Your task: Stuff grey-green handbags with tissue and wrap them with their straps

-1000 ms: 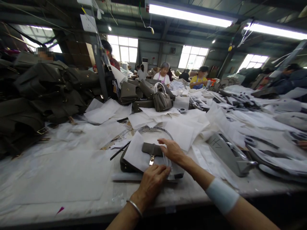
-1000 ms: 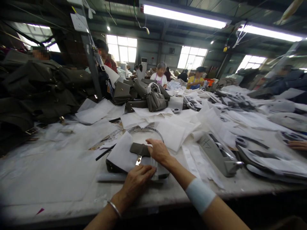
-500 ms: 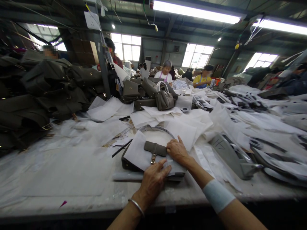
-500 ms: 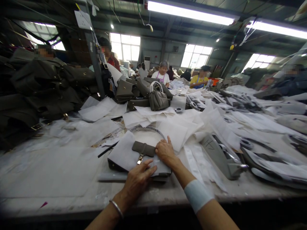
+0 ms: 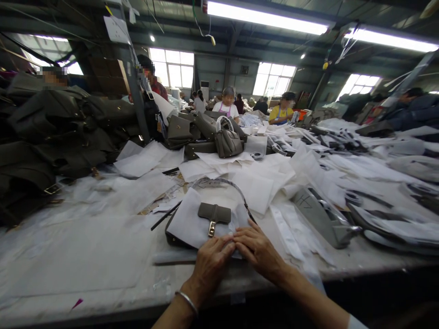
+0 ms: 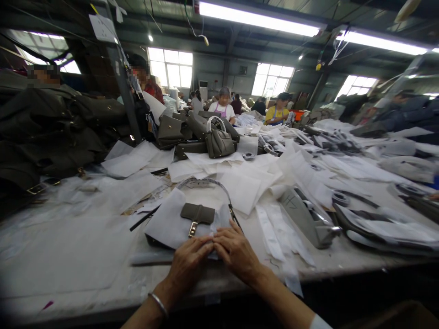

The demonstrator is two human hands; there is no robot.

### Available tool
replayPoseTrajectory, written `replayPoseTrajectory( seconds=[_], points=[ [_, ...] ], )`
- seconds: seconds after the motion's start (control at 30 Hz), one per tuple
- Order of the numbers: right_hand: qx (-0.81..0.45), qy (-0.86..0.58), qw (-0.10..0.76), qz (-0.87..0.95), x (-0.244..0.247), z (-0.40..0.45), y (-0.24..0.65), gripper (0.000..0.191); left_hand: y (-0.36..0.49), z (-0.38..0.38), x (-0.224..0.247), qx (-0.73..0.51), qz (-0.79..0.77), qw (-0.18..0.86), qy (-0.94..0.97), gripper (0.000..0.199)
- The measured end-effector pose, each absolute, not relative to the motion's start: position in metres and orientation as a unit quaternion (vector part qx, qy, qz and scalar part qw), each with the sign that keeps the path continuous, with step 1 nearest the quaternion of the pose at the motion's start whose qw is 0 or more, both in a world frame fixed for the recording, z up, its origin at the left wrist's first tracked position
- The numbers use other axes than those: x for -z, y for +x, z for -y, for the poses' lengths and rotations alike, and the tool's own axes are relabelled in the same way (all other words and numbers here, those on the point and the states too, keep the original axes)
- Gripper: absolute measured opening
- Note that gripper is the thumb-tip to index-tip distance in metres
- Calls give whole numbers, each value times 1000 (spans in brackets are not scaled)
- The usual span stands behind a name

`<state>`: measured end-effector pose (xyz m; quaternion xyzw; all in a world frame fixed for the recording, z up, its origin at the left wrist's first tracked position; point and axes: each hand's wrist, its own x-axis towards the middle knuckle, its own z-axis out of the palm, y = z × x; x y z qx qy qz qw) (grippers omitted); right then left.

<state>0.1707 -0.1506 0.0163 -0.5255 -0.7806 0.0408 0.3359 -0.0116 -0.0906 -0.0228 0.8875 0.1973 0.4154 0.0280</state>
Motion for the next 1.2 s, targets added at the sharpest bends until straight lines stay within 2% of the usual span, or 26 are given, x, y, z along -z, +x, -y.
replayPoseTrajectory(
  seconds=[0.1, 0.23, 0.4, 0.57, 0.63, 0.73, 0.8, 1.0, 1.2],
  points=[
    [-20, -508, 429, 746, 2, 150, 173, 12, -12, 91, 21, -411, -199, 49, 888, 23],
    [1, -504, 463, 729, 12, 143, 172, 17, -13, 91, 21, -416, -177, 64, 890, 22],
    [-15, -492, 442, 750, 2, 150, 176, 16, -14, 91, 27, -408, -128, 77, 901, 28],
    [2, -472, 423, 774, -10, 199, 190, 11, -16, 90, 31, -367, -131, 96, 916, 29],
    [10, -455, 370, 810, -6, 223, 193, 13, -17, 90, 30, -348, -132, 104, 922, 30],
    [40, -453, 269, 849, 11, 246, 189, 32, -19, 90, 27, -329, -129, 100, 930, 32],
    [71, -468, 242, 847, 24, 247, 180, 37, -21, 90, 25, -318, -125, 95, 935, 34],
    [109, -493, 308, 807, 36, 222, 151, 25, -19, 91, 26, -323, -130, 75, 934, 32],
    [71, -499, 360, 785, 26, 219, 147, 14, -12, 91, 22, -374, -146, 65, 914, 23]
  ],
)
